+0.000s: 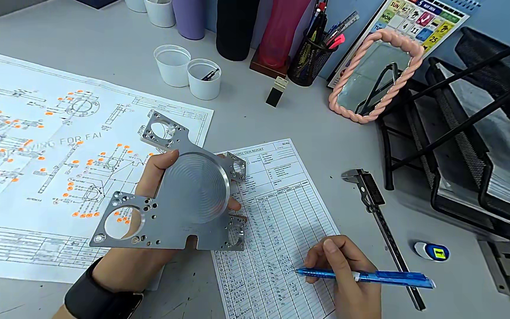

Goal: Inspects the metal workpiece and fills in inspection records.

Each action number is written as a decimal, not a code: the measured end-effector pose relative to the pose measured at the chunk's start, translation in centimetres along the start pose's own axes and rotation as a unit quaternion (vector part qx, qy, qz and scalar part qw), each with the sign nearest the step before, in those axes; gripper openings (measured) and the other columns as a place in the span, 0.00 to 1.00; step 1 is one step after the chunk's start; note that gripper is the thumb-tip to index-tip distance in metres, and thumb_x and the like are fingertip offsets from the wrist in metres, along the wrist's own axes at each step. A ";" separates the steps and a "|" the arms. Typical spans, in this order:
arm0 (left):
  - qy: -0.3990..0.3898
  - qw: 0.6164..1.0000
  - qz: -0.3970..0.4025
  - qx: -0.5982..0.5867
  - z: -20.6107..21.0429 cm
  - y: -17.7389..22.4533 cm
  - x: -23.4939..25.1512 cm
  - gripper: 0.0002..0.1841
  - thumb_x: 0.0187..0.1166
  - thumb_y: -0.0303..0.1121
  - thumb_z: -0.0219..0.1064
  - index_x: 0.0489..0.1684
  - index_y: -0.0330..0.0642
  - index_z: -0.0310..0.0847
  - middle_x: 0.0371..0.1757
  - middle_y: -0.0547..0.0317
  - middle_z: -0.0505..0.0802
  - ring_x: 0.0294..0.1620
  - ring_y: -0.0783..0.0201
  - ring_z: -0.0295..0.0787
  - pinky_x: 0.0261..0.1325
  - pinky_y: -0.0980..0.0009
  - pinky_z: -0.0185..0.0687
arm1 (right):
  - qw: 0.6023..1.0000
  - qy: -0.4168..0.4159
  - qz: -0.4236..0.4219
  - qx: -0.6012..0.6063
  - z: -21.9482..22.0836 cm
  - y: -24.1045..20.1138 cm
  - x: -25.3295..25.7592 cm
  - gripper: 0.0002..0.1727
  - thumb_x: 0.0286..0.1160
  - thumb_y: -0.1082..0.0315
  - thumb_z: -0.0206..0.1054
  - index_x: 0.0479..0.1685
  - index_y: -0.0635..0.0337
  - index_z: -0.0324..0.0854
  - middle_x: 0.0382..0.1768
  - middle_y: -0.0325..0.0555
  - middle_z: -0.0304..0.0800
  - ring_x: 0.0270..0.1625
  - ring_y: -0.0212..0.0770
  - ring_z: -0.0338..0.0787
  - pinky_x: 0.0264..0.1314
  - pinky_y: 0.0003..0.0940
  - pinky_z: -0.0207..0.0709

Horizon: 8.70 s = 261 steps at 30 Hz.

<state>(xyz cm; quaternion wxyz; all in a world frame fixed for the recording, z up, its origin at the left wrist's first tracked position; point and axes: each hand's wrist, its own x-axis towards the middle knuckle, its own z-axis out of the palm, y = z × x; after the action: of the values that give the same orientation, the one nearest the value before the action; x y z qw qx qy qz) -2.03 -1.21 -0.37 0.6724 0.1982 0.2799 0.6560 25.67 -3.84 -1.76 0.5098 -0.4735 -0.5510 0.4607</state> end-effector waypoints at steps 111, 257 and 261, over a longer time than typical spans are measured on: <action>0.019 0.943 -0.067 -0.326 0.6 0.2 0.6 0.31 0.75 0.67 0.60 0.56 0.49 0.85 0.50 0.46 0.94 0.52 0.50 0.95 0.48 0.48 0.93 | 0.864 -0.001 -0.341 -0.371 5.3 -9.4 6.9 0.22 0.72 0.39 0.72 0.33 0.48 0.89 0.20 0.22 0.82 0.21 0.11 0.74 0.21 0.09 0.65; -0.162 0.913 -0.038 -0.372 1.0 0.0 0.1 0.29 0.83 0.56 0.60 0.63 0.38 0.85 0.62 0.37 0.91 0.66 0.45 0.90 0.65 0.46 0.87 | 0.930 -0.099 -0.260 0.240 13.2 -13.4 6.8 0.33 0.77 0.29 0.53 0.35 0.49 0.86 0.18 0.23 0.78 0.17 0.12 0.70 0.19 0.09 0.60; -0.179 0.904 -0.060 -0.383 0.9 -0.1 0.3 0.29 0.80 0.55 0.64 0.65 0.37 0.84 0.64 0.37 0.91 0.68 0.44 0.89 0.66 0.45 0.87 | 0.927 -0.104 -0.255 0.255 13.2 -13.4 6.8 0.34 0.77 0.29 0.52 0.35 0.50 0.86 0.17 0.24 0.76 0.16 0.14 0.70 0.18 0.10 0.61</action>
<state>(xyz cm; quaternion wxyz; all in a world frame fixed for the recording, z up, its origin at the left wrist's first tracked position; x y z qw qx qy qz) -1.38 -0.83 0.26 0.7732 0.0226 -0.1066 0.6248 11.55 0.90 11.64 0.6532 -0.1204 -0.5673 0.4867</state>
